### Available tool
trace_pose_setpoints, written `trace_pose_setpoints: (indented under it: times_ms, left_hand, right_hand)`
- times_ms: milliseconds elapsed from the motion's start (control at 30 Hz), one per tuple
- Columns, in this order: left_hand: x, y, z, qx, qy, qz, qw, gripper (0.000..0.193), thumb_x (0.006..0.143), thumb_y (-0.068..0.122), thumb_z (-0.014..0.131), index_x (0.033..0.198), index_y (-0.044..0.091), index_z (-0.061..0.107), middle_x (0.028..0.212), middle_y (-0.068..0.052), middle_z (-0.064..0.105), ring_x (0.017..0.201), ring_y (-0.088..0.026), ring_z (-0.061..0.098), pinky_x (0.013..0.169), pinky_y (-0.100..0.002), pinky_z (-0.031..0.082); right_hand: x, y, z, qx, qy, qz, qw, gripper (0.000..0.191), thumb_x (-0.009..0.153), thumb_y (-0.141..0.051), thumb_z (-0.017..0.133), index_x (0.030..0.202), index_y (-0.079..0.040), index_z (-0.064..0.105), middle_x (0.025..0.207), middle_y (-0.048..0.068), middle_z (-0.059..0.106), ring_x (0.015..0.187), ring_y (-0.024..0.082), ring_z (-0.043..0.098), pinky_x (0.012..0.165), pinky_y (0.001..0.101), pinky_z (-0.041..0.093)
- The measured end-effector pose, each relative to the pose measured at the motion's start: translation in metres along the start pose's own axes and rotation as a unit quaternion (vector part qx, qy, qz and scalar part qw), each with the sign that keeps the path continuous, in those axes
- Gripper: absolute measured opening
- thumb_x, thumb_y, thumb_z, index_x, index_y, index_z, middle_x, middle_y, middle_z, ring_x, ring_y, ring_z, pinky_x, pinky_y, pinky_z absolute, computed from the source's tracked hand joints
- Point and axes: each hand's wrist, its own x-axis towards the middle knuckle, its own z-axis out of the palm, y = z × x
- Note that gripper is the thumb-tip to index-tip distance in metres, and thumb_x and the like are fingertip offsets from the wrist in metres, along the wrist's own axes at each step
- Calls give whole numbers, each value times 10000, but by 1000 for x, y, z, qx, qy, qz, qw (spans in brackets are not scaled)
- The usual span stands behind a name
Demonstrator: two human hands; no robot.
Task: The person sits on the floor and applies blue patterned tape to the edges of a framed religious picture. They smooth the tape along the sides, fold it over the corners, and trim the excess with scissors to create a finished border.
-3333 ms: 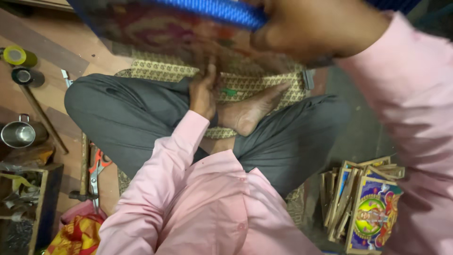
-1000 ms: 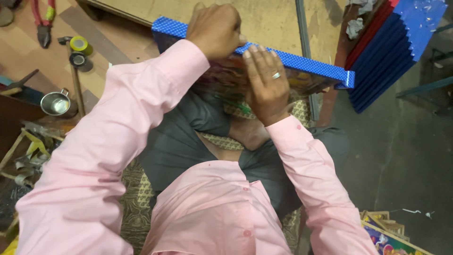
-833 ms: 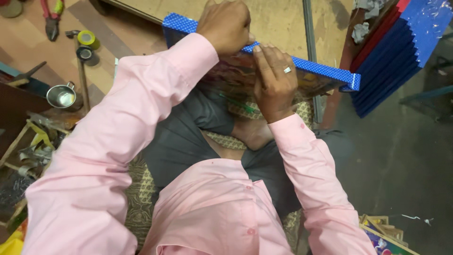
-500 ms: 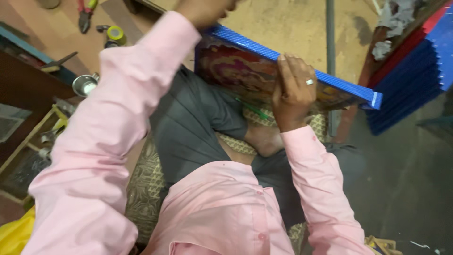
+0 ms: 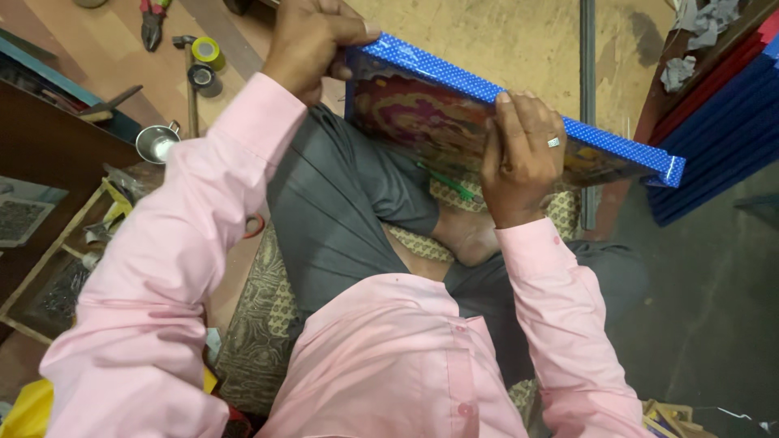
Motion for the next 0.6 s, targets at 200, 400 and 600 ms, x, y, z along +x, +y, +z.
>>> trace_pose_setpoints:
  times_ms: [200, 400, 600]
  left_hand:
    - [-2, -10, 11, -72, 62, -50, 994, 90, 825, 5, 725, 809, -9, 638, 734, -97, 686, 538, -181, 690, 376, -280, 518]
    - [-8, -4, 8, -87, 87, -148, 981, 54, 783, 35, 693, 826, 17, 665, 784, -87, 741, 605, -218, 738, 484, -364, 644]
    - [-6, 0, 6, -109, 83, -227, 964, 71, 812, 42, 709, 867, -1, 697, 822, -119, 693, 703, -251, 738, 611, -416, 661]
  right_hand:
    - [2, -4, -4, -2, -11, -8, 1000, 330, 957, 18, 819, 1261, 12, 692, 1250, 166, 685, 1201, 358, 648, 1059, 469, 481]
    - [5, 0, -6, 33, -27, 16, 999, 323, 911, 6, 826, 1205, -30, 697, 1150, 134, 711, 1069, 342, 667, 966, 444, 497]
    - [12, 16, -17, 71, -83, 58, 992, 271, 908, -38, 845, 1136, -52, 699, 1048, 129, 724, 982, 342, 679, 864, 430, 505]
